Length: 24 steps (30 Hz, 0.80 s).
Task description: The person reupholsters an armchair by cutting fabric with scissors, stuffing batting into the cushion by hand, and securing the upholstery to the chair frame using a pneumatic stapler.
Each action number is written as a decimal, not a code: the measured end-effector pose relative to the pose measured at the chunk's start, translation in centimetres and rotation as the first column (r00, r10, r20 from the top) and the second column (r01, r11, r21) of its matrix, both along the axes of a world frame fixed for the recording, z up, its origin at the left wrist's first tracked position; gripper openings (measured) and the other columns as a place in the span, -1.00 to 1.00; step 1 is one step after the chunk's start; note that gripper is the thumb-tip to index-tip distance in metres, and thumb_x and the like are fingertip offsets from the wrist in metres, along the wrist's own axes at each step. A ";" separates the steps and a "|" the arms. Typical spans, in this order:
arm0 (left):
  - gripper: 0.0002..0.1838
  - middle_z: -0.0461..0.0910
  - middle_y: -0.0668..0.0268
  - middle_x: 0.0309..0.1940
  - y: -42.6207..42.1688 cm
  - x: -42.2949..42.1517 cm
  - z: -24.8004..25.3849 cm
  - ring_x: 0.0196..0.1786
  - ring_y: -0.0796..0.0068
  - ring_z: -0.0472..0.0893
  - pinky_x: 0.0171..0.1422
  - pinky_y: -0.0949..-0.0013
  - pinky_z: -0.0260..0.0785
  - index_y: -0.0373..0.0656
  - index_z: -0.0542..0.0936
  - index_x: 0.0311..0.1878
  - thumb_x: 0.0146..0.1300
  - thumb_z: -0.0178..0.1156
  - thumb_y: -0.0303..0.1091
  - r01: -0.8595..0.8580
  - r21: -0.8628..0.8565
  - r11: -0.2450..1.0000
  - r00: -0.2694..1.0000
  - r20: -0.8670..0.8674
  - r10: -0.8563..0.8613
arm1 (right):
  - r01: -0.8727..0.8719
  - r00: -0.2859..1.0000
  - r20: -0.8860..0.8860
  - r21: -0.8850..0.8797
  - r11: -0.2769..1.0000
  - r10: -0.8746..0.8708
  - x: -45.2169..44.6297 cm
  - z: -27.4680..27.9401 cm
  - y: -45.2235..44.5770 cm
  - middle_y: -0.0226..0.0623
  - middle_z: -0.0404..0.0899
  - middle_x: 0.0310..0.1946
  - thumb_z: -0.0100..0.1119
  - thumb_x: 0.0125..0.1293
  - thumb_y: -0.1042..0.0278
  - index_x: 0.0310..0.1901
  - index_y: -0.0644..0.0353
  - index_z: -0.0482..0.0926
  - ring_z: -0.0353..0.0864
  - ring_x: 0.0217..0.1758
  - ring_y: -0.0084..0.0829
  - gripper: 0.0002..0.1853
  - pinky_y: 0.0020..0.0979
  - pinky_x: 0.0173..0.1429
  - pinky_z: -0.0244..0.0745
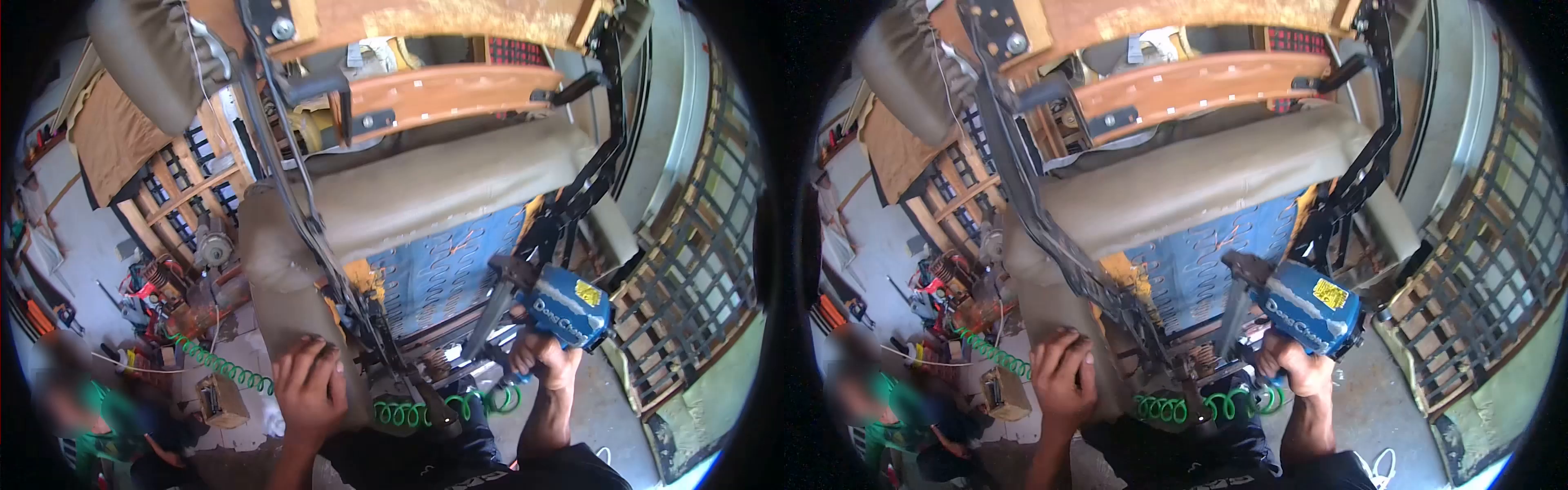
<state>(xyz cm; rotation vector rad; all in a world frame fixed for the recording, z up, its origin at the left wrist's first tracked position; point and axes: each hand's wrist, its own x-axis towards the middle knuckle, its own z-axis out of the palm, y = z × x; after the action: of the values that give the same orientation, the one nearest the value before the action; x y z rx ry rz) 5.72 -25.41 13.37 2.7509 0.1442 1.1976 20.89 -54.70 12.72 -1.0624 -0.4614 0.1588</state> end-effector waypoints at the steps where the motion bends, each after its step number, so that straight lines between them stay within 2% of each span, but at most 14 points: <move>1: -0.76 0.65 0.18 0.01 -0.1 -0.1 -0.1 0.14 0.06 0.60 0.22 0.05 0.36 -0.19 0.73 -0.08 0.18 0.25 -0.49 -0.008 -0.015 1.000 1.000 -0.017 0.008 | 0.014 0.997 -0.073 -0.004 1.000 -0.014 -0.9 1.6 -0.7 -0.31 0.38 -0.68 0.12 0.21 0.61 0.08 0.48 0.52 0.34 -0.72 -0.46 -0.63 -0.39 -0.54 0.35; 3: -0.78 0.64 0.20 0.01 0.1 0.0 -0.4 0.17 0.08 0.59 0.23 0.05 0.34 -0.17 0.73 -0.10 0.18 0.25 -0.46 -0.009 -0.007 1.000 1.000 -0.007 0.009 | 0.064 0.984 -0.159 -0.090 0.994 -0.077 -1.7 3.8 -1.5 -0.31 0.40 -0.68 0.10 0.17 0.62 0.05 0.43 0.55 0.39 -0.73 -0.46 -0.64 -0.40 -0.57 0.37; 6: -0.79 0.64 0.21 0.01 0.4 0.4 -0.9 0.16 0.12 0.59 0.27 -0.01 0.35 -0.16 0.71 -0.12 0.16 0.29 -0.43 0.002 -0.033 0.999 0.999 0.035 -0.001 | 0.237 0.929 -0.158 -0.435 0.869 -0.333 -2.6 6.2 -1.5 -0.36 0.46 -0.68 0.07 0.18 0.58 -0.01 0.38 0.59 0.48 -0.73 -0.46 -0.68 -0.40 -0.62 0.37; 7: -0.79 0.64 0.21 0.01 0.5 0.4 -1.0 0.16 0.12 0.59 0.27 -0.01 0.35 -0.16 0.71 -0.12 0.16 0.29 -0.43 0.005 -0.038 0.999 1.000 0.016 -0.005 | 0.276 0.891 -0.178 -0.516 0.811 -0.417 -2.8 6.9 -1.1 -0.35 0.51 -0.69 0.15 0.21 0.47 -0.17 0.37 0.63 0.53 -0.71 -0.45 -0.80 -0.38 -0.59 0.42; 8: -0.79 0.64 0.23 0.01 0.6 0.6 -0.9 0.17 0.13 0.59 0.27 0.00 0.35 -0.15 0.71 -0.11 0.16 0.29 -0.43 0.013 -0.072 0.997 0.999 0.037 -0.010 | 0.262 0.869 -0.169 -0.639 0.723 -0.464 -2.8 7.5 -1.1 -0.33 0.53 -0.70 0.18 0.21 0.40 -0.29 0.36 0.63 0.56 -0.69 -0.45 -0.83 -0.36 -0.57 0.45; 9: -0.79 0.64 0.25 0.02 0.7 0.7 -0.8 0.17 0.14 0.59 0.27 0.00 0.35 -0.14 0.71 -0.11 0.16 0.29 -0.44 0.018 -0.105 0.994 0.998 0.055 -0.013 | 0.235 0.848 -0.154 -0.748 0.621 -0.507 -2.8 8.2 -1.2 -0.31 0.54 -0.71 0.22 0.21 0.33 -0.40 0.35 0.63 0.58 -0.67 -0.45 -0.79 -0.34 -0.55 0.47; 10: -0.79 0.65 0.27 0.02 0.6 0.6 -0.5 0.17 0.16 0.60 0.27 0.01 0.34 -0.12 0.71 -0.11 0.16 0.29 -0.43 0.000 -0.139 0.990 1.000 0.026 0.004 | 0.229 0.860 -0.122 -0.776 0.588 -0.496 -2.7 8.7 -1.4 -0.27 0.57 -0.71 0.25 0.21 0.23 -0.55 0.33 0.58 0.62 -0.66 -0.43 -0.68 -0.31 -0.52 0.49; 13: -0.81 0.67 0.24 -0.02 0.6 0.8 0.0 0.11 0.10 0.58 0.26 0.04 0.34 -0.14 0.71 -0.13 0.18 0.25 -0.45 0.015 -0.199 0.980 0.999 0.032 -0.009 | 0.148 0.867 -0.198 -0.773 0.617 -0.457 -3.0 13.5 -1.3 -0.27 0.57 -0.71 0.25 0.23 0.23 -0.52 0.34 0.58 0.61 -0.68 -0.41 -0.68 -0.32 -0.54 0.48; 17: -0.81 0.65 0.18 0.04 -0.1 0.6 0.6 0.10 0.07 0.57 0.26 0.02 0.34 -0.14 0.71 -0.14 0.18 0.24 -0.45 -0.017 -0.309 0.951 0.999 -0.038 0.005 | 0.095 0.905 -0.246 -0.678 0.729 -0.347 -4.0 23.3 -0.8 -0.33 0.54 -0.71 0.26 0.29 0.28 -0.35 0.32 0.60 0.56 -0.72 -0.47 -0.77 -0.36 -0.59 0.42; 19: -0.82 0.59 0.08 0.12 -0.7 -0.3 1.1 0.28 -0.05 0.52 0.36 -0.06 0.30 -0.16 0.70 -0.15 0.18 0.24 -0.47 -0.006 -0.344 0.939 0.989 -0.141 -0.046 | 0.074 0.913 -0.242 -0.694 0.716 -0.328 -4.4 27.2 -1.2 -0.33 0.55 -0.70 0.26 0.31 0.29 -0.30 0.31 0.62 0.55 -0.72 -0.48 -0.79 -0.36 -0.59 0.41; 20: -0.81 0.55 -0.04 0.20 -0.6 -0.8 0.4 0.29 -0.19 0.50 0.38 -0.12 0.31 -0.18 0.70 -0.16 0.15 0.23 -0.48 0.007 -0.374 0.927 0.980 -0.181 -0.081 | 0.047 0.918 -0.246 -0.711 0.702 -0.311 -4.6 29.1 -1.5 -0.33 0.55 -0.70 0.26 0.31 0.29 -0.28 0.31 0.63 0.56 -0.71 -0.48 -0.79 -0.37 -0.58 0.41; 22: -0.80 0.54 -0.05 0.22 -1.3 -2.6 -0.4 0.28 -0.20 0.50 0.37 -0.12 0.33 -0.19 0.70 -0.16 0.12 0.23 -0.49 -0.003 -0.426 0.905 0.973 -0.210 -0.096 | 0.027 0.927 -0.230 -0.747 0.664 -0.297 -5.2 33.2 -2.2 -0.33 0.56 -0.69 0.26 0.30 0.29 -0.23 0.32 0.64 0.56 -0.70 -0.49 -0.77 -0.38 -0.56 0.41; 23: -0.78 0.53 -0.07 0.24 -2.1 -3.7 -0.3 0.27 -0.21 0.51 0.37 -0.11 0.35 -0.20 0.70 -0.17 0.10 0.23 -0.49 -0.010 -0.465 0.885 0.965 -0.235 -0.113 | 0.038 0.926 -0.197 -0.800 0.599 -0.322 -5.7 36.1 -2.5 -0.33 0.58 -0.67 0.25 0.30 0.29 -0.18 0.33 0.65 0.57 -0.69 -0.50 -0.76 -0.38 -0.55 0.41; 24: -0.80 0.56 -0.07 0.20 -2.9 -5.3 0.3 0.23 -0.18 0.54 0.34 -0.08 0.38 -0.21 0.70 -0.18 0.10 0.23 -0.47 -0.115 -0.573 0.812 0.922 -0.365 -0.127 | 0.046 0.918 -0.204 -0.798 0.601 -0.340 -6.0 37.6 -3.4 -0.32 0.58 -0.65 0.24 0.30 0.30 -0.17 0.32 0.65 0.57 -0.69 -0.49 -0.76 -0.38 -0.55 0.42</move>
<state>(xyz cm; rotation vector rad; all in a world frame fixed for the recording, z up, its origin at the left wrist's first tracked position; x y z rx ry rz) 0.41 -28.35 13.62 2.3678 0.4623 0.4569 14.89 -58.15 50.34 -1.9147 0.0900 0.3625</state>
